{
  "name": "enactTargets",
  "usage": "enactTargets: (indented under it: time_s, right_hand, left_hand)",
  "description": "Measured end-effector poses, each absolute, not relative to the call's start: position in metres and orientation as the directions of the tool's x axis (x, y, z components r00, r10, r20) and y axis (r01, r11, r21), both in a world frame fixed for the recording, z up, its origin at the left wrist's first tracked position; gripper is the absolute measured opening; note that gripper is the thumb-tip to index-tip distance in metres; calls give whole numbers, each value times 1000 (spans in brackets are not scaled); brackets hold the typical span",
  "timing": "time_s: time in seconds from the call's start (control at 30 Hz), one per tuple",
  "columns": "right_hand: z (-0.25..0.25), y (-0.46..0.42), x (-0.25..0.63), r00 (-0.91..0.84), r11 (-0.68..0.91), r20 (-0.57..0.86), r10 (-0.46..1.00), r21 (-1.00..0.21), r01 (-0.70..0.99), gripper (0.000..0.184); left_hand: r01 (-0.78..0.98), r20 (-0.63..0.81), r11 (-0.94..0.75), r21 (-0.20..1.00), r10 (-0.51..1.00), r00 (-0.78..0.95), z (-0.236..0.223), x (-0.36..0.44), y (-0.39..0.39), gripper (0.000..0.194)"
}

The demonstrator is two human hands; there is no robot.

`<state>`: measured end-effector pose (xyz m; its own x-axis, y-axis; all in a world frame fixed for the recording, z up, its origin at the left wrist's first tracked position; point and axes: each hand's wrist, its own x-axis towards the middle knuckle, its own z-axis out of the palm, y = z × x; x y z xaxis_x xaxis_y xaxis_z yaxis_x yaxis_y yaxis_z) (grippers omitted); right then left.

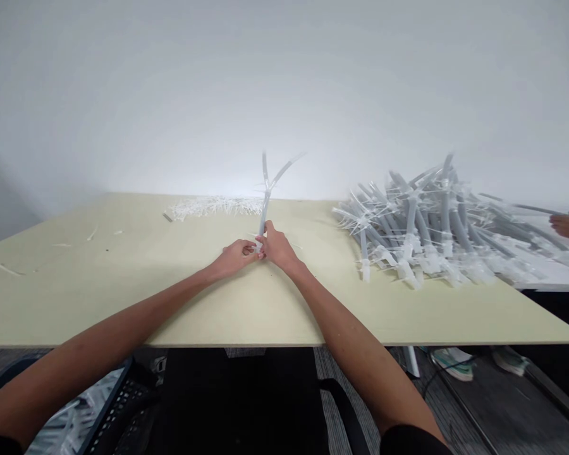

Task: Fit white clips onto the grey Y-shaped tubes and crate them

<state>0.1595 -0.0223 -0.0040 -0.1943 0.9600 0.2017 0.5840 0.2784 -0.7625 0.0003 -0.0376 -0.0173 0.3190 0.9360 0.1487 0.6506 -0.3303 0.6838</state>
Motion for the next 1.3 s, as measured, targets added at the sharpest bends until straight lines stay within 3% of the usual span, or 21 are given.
enactTargets:
  time_s: [0.17,0.33,0.53,0.93,1.1,1.3]
  right_hand:
    - [-3,-23,159,-221,321,233,947,-726,609,13]
    - [-6,-21,161,-225,282,187,956,-795,537,14]
    - [-9,-19,162,-210,299,218,953,-791,533,19]
    - [-18,-15,153,-308,226,161,938,-956,189,26]
    - [-18,-14,158,-422,213,154,893,-972,96,44]
    - [-19,-10,164,-463,150,127,877,-989,13,47]
  left_hand:
    - [566,177,-326,757,936,303,-18,0,-36,55]
    - [515,230,-352,781,930,287,-24,-2,-29,33]
    - [489,231,-329,807,940,252,-25,-6,-19,15]
    - [503,212,-286,815,957,200,-24,-10,-14,18]
    - [564,201,-275,779,961,192,-27,-14,-6,23]
    - [429,179,-362,828,895,409,-26,-27,4,26]
